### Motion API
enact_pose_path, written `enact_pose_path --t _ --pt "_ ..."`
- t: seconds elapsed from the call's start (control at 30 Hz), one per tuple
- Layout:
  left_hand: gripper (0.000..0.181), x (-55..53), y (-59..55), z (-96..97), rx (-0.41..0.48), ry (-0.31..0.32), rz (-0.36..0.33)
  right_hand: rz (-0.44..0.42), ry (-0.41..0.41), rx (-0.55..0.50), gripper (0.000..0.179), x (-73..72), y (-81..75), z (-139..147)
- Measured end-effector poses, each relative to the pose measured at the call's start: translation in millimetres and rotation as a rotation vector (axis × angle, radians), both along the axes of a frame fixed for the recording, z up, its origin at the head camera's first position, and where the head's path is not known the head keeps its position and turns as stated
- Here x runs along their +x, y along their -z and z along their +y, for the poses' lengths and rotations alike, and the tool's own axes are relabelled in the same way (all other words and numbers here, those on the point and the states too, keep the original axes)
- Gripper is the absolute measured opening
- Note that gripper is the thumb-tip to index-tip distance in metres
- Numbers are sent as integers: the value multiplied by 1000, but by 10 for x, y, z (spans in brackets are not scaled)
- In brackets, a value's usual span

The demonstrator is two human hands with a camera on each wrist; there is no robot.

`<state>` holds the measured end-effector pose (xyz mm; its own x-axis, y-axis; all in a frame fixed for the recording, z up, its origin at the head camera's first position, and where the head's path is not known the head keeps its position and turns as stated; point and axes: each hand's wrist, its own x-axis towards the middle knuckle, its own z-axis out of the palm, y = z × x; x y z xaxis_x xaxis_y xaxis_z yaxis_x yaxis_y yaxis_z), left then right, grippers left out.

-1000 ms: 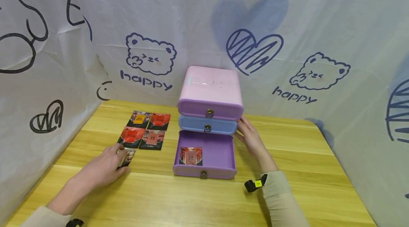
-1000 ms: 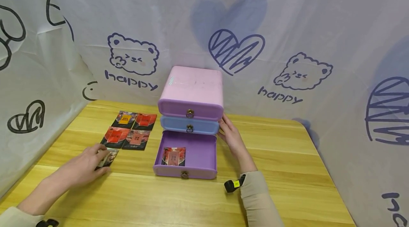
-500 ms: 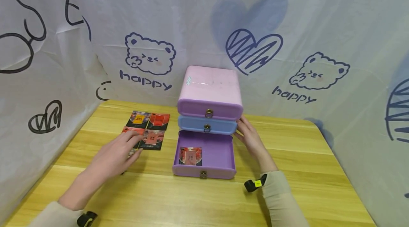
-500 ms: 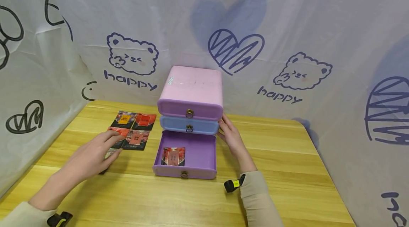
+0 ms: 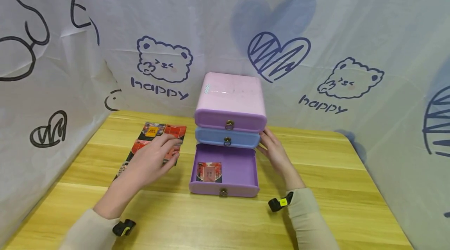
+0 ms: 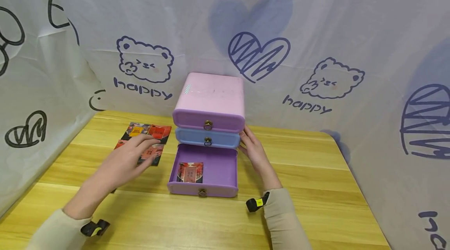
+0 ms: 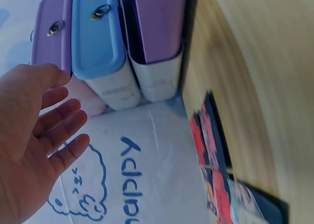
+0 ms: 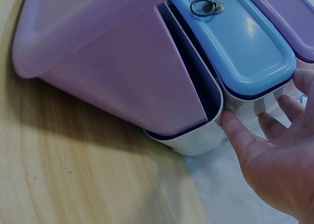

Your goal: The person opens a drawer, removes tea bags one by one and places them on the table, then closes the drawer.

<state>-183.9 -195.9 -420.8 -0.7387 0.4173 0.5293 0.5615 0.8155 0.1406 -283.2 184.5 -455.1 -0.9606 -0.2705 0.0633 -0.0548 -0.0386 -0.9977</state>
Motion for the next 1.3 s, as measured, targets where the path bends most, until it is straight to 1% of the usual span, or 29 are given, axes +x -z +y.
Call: enact_pose_path --t 0.1,0.23,0.47,0.57,0.77,0.87,0.93,1.03,1.1,1.17,1.23,1.3 --pt "38 -49 -14 91 9 29 11 -3 4 -1 59 0 4 -1" --pt "39 -103 -42 224 -13 49 -3 1 4 -1 60 -5 12 3" --pt "36 -201 -80 470 -79 94 -40 -3 13 -9 60 -9 13 4" --pt "34 -237 -89 565 -110 127 -48 1 4 -9 59 -11 10 1" --pt "34 -303 -78 731 -204 195 -69 8 -10 -9 59 -17 9 -9" --pt "34 -329 -75 818 -241 208 -118 14 -14 -6 60 -17 10 -5" --pt "33 -342 -74 880 -271 200 -187 17 -13 -4 60 -15 8 -3" --pt "30 -346 -80 967 -337 168 -310 19 -12 -3 60 -10 2 0" --pt "27 -350 -66 1013 -373 157 -369 20 -9 0 59 -4 0 1" --pt "24 -350 -46 1051 -398 151 -402 20 -8 -3 59 -3 5 3" --pt "23 -356 -9 1078 -402 151 -420 19 -7 -6 59 -4 11 7" --pt "24 -356 22 1102 -410 137 -435 18 -6 -8 59 -9 19 9"
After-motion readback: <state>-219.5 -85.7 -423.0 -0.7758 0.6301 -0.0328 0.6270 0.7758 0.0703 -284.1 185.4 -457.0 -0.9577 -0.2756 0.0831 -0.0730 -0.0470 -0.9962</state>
